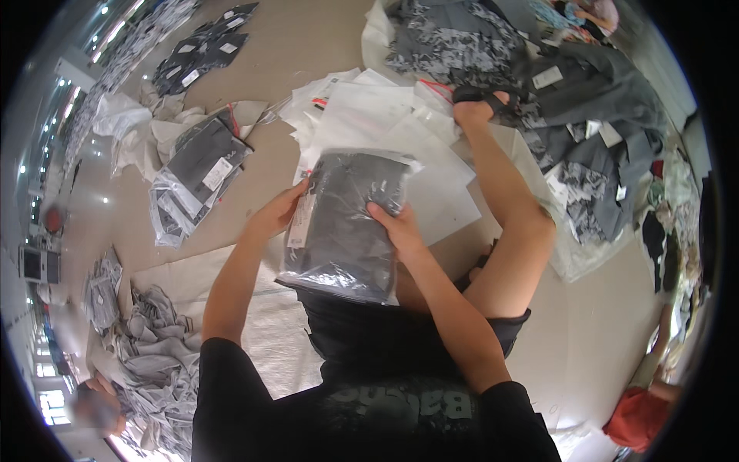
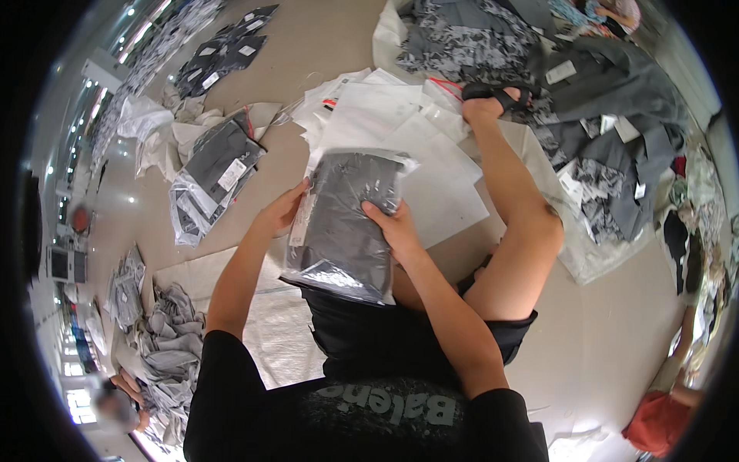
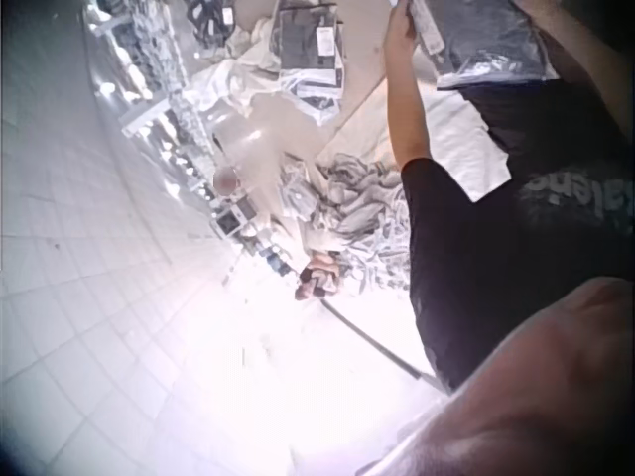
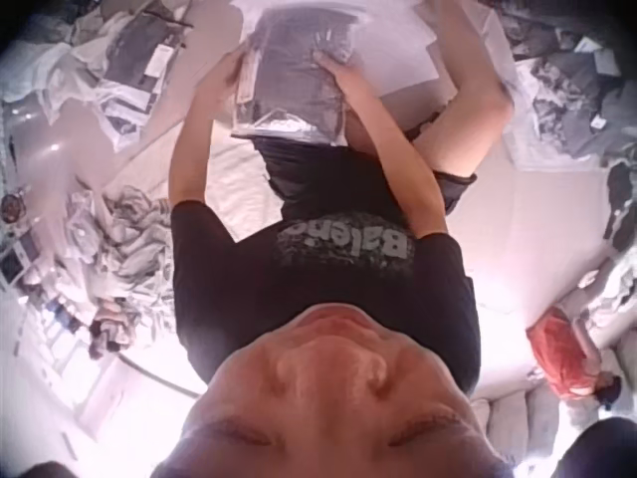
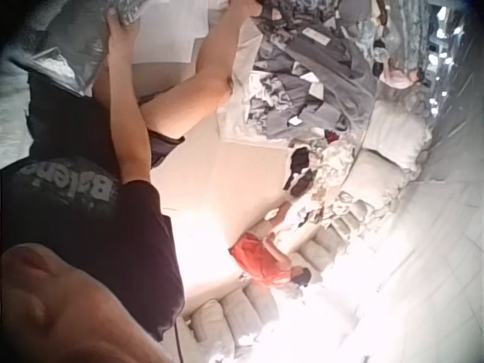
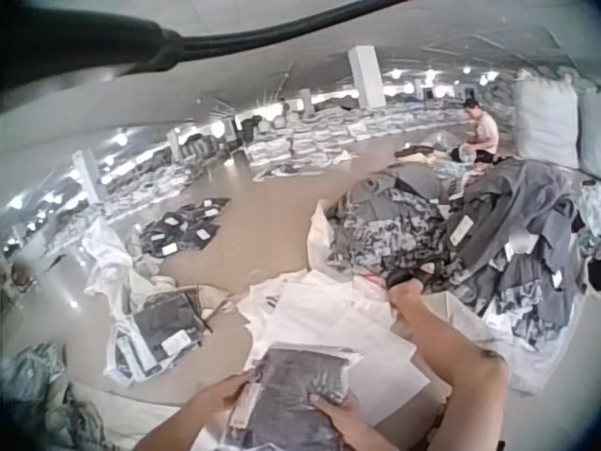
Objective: The person sits on the floor and repeatedly folds gray shorts, places them into clear plastic bags, and sets the packaged items aside. The person handles the garments one at a time, smoothing and folding them before bagging.
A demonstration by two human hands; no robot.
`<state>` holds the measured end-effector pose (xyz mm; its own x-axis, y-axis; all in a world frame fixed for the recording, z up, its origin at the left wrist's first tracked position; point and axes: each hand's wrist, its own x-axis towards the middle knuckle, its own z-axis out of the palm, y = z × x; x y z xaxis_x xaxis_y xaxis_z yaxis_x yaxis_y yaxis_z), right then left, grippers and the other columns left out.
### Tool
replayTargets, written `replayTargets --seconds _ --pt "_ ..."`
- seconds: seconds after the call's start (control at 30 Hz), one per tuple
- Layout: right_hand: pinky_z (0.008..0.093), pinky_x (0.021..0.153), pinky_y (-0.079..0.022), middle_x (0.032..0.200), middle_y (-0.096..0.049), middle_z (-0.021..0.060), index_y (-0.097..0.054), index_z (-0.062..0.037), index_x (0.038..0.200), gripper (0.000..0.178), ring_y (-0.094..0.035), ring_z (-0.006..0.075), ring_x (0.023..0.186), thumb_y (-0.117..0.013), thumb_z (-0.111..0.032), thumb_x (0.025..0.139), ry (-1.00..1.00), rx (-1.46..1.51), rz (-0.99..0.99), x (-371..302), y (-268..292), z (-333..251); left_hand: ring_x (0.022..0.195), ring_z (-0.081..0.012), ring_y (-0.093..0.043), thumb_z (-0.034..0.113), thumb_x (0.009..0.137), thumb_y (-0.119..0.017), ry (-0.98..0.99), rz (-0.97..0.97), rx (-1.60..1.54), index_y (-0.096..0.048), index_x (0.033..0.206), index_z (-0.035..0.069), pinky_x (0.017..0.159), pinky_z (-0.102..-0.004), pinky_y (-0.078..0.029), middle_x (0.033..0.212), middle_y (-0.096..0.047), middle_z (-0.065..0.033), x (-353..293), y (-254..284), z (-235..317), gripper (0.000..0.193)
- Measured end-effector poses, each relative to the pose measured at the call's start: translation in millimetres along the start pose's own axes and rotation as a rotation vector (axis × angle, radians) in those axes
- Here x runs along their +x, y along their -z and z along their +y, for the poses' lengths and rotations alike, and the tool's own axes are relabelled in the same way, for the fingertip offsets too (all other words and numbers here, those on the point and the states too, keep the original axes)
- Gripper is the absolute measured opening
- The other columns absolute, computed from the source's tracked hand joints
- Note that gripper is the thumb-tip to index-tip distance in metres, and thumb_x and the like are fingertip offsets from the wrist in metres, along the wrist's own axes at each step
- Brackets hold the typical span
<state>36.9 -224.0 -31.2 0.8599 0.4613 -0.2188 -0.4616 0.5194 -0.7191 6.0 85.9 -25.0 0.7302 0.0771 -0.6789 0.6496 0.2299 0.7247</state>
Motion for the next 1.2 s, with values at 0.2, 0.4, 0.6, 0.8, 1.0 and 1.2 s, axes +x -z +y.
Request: replayTargets --seconds 0.2,0.4,0.6,0.8,1.0,1.2 --pt "0.0334 0.092 -0.054 0.118 -0.072 0.0068 -0.061 -0.0008 0.136 0.043 -0.066 0.0141 0.106 -0.077 -0.015 0.099 0.033 -0.166 0.022 -8 3 -26 0.094 -0.0200 -0.075 0.030 0.096 -0.079 -0.256 -0.106 -0.129 -0.064 0.131 0.002 0.082 -0.0344 -0.061 0.110 -0.075 -0.0084 -27 -25 23 0.048" --pt "0.0351 0.106 -0.051 0.126 -0.069 0.0149 -0.051 0.0021 0.148 0.051 -0.067 0.0241 0.120 -0.069 -0.016 0.104 -0.047 -0.314 -0.086 -53 21 -47 0.082 -0.0187 -0.074 0.029 0.097 -0.079 -0.410 0.312 -0.278 -0.069 0.119 0.003 0.070 -0.0361 -0.061 0.097 -0.075 -0.0073 -44 70 73 0.036" --pt "0.0343 0.107 -0.052 0.125 -0.070 0.0140 -0.059 0.0023 0.140 0.037 -0.067 0.0217 0.119 -0.064 -0.004 0.104 -0.228 -0.501 -0.234 -106 19 -93 0.093 -0.0261 -0.073 0.041 0.094 -0.080 -0.828 0.570 -0.697 -0.065 0.124 0.002 0.081 -0.0438 -0.063 0.101 -0.072 -0.0108 -14 282 94 0.051" --pt "0.0328 0.105 -0.052 0.124 -0.070 0.0123 -0.062 0.0027 0.136 0.033 -0.066 0.0192 0.119 -0.063 0.000 0.103 -0.246 -0.456 -0.342 -99 22 -123 0.081 -0.0228 -0.070 0.031 0.097 -0.069 -0.348 1.136 -0.484 -0.064 0.112 0.012 0.062 -0.0365 -0.058 0.098 -0.068 -0.0107 22 359 -6 0.025" --pt "0.0300 0.096 -0.055 0.116 -0.074 0.0079 -0.068 0.0026 0.130 0.027 -0.069 0.0145 0.108 -0.066 -0.011 0.106 -0.010 -0.700 -0.191 -100 42 -224 0.072 -0.0126 -0.065 0.024 0.100 -0.069 -0.706 0.275 0.624 -0.075 0.096 0.002 0.068 -0.0326 -0.052 0.074 -0.070 -0.0020 103 16 -41 0.024" --pt "0.0269 0.079 -0.055 0.103 -0.075 0.0040 -0.071 -0.0034 0.123 0.028 -0.068 0.0105 0.088 -0.068 -0.024 0.104 0.367 -0.694 0.289 -25 140 -329 0.081 -0.0392 -0.070 0.020 0.098 -0.066 -0.704 0.218 1.299 -0.073 0.094 -0.001 0.073 -0.0472 -0.054 0.088 -0.073 -0.0212 35 -78 -41 0.023"
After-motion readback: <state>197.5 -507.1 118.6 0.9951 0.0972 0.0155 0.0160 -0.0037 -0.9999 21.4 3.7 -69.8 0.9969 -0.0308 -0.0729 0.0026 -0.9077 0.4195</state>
